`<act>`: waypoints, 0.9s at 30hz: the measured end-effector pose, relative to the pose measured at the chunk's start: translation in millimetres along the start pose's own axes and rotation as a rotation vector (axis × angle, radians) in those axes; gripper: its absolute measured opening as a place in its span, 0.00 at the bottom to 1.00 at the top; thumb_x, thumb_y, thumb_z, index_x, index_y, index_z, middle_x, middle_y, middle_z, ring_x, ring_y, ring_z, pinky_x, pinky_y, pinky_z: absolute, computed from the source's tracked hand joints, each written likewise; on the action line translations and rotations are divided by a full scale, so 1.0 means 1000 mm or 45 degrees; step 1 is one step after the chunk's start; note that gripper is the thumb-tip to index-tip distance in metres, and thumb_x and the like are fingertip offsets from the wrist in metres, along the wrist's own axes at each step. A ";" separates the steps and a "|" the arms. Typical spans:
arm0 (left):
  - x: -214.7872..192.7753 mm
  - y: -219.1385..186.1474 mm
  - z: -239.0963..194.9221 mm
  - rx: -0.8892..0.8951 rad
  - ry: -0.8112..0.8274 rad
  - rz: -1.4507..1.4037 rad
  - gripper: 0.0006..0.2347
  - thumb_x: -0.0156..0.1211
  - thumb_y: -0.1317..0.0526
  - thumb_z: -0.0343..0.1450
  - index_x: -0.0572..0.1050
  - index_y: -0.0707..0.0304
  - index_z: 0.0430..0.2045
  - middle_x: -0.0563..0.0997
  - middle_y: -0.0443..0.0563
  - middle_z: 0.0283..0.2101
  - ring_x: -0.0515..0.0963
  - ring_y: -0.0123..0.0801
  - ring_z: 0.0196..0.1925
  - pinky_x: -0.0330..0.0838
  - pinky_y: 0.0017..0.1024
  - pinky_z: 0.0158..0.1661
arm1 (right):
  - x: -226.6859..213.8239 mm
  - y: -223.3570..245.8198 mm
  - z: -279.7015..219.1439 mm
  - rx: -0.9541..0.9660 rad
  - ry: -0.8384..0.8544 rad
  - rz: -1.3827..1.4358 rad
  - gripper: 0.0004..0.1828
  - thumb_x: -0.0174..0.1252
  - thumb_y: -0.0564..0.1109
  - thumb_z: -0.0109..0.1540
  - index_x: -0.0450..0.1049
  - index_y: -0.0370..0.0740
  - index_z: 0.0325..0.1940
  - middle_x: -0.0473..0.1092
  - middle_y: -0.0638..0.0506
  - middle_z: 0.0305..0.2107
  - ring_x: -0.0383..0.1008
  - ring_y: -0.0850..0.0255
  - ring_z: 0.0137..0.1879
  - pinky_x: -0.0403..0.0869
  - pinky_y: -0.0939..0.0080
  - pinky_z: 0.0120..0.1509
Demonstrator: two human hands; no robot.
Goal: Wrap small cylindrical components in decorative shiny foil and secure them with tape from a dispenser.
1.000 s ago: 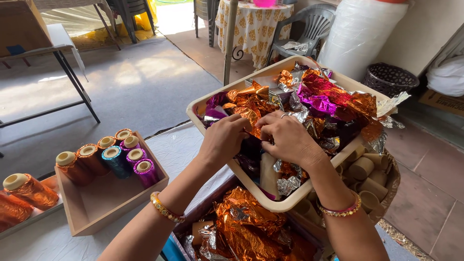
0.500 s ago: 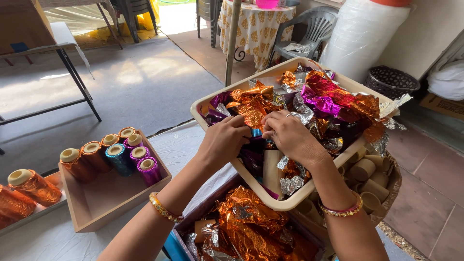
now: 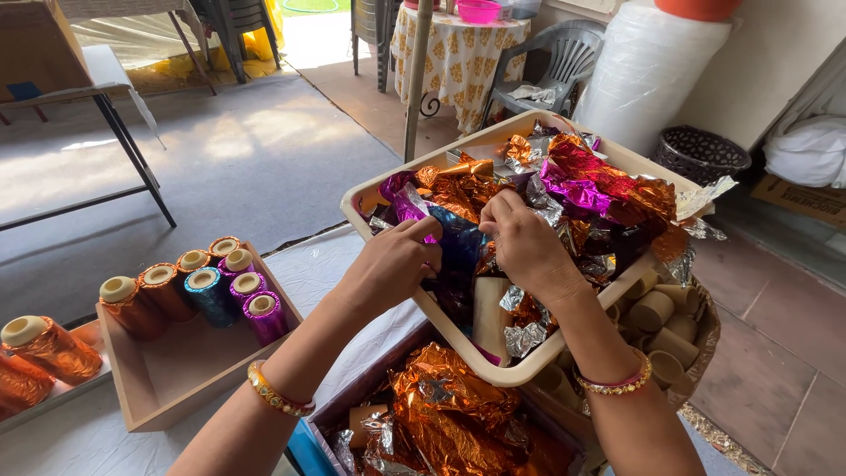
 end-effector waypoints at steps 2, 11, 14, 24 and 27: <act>-0.004 -0.004 0.000 0.017 -0.025 0.032 0.02 0.68 0.67 0.62 0.81 0.60 0.21 0.75 0.47 0.51 0.78 0.39 0.49 0.76 0.38 0.45 | -0.002 0.002 0.001 0.065 -0.072 0.065 0.07 0.53 0.41 0.68 0.67 0.33 0.40 0.70 0.43 0.39 0.76 0.42 0.43 0.74 0.44 0.44; -0.019 0.004 0.003 0.011 0.118 -0.093 0.14 0.72 0.60 0.61 0.81 0.59 0.39 0.81 0.47 0.46 0.79 0.43 0.49 0.74 0.40 0.49 | 0.001 -0.007 0.001 0.120 -0.257 0.170 0.08 0.54 0.43 0.69 0.67 0.34 0.41 0.70 0.44 0.40 0.76 0.45 0.42 0.75 0.47 0.44; -0.017 0.021 0.015 0.013 0.232 -0.136 0.20 0.77 0.59 0.56 0.82 0.58 0.42 0.83 0.50 0.44 0.78 0.49 0.48 0.72 0.44 0.46 | -0.004 -0.001 0.001 0.128 -0.247 0.198 0.09 0.55 0.44 0.69 0.68 0.34 0.40 0.71 0.45 0.38 0.76 0.46 0.41 0.75 0.48 0.43; 0.008 0.043 0.070 -0.066 0.450 0.335 0.04 0.67 0.64 0.62 0.83 0.57 0.28 0.83 0.57 0.31 0.83 0.51 0.39 0.77 0.44 0.39 | -0.006 0.022 -0.007 -0.557 -0.281 0.097 0.07 0.61 0.35 0.57 0.77 0.46 0.34 0.76 0.57 0.38 0.75 0.58 0.52 0.69 0.53 0.61; 0.015 0.043 0.078 0.002 0.232 0.285 0.03 0.63 0.64 0.64 0.82 0.57 0.26 0.83 0.55 0.32 0.83 0.49 0.40 0.77 0.43 0.40 | 0.009 0.023 -0.006 -0.587 0.189 0.035 0.14 0.61 0.34 0.50 0.82 0.52 0.33 0.78 0.61 0.37 0.74 0.61 0.56 0.64 0.50 0.64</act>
Point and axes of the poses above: each hand's wrist, its own z-axis towards the middle knuckle, its own x-axis out of the palm, y = z × x, the point moved 1 cm from there along z, towards the middle knuckle
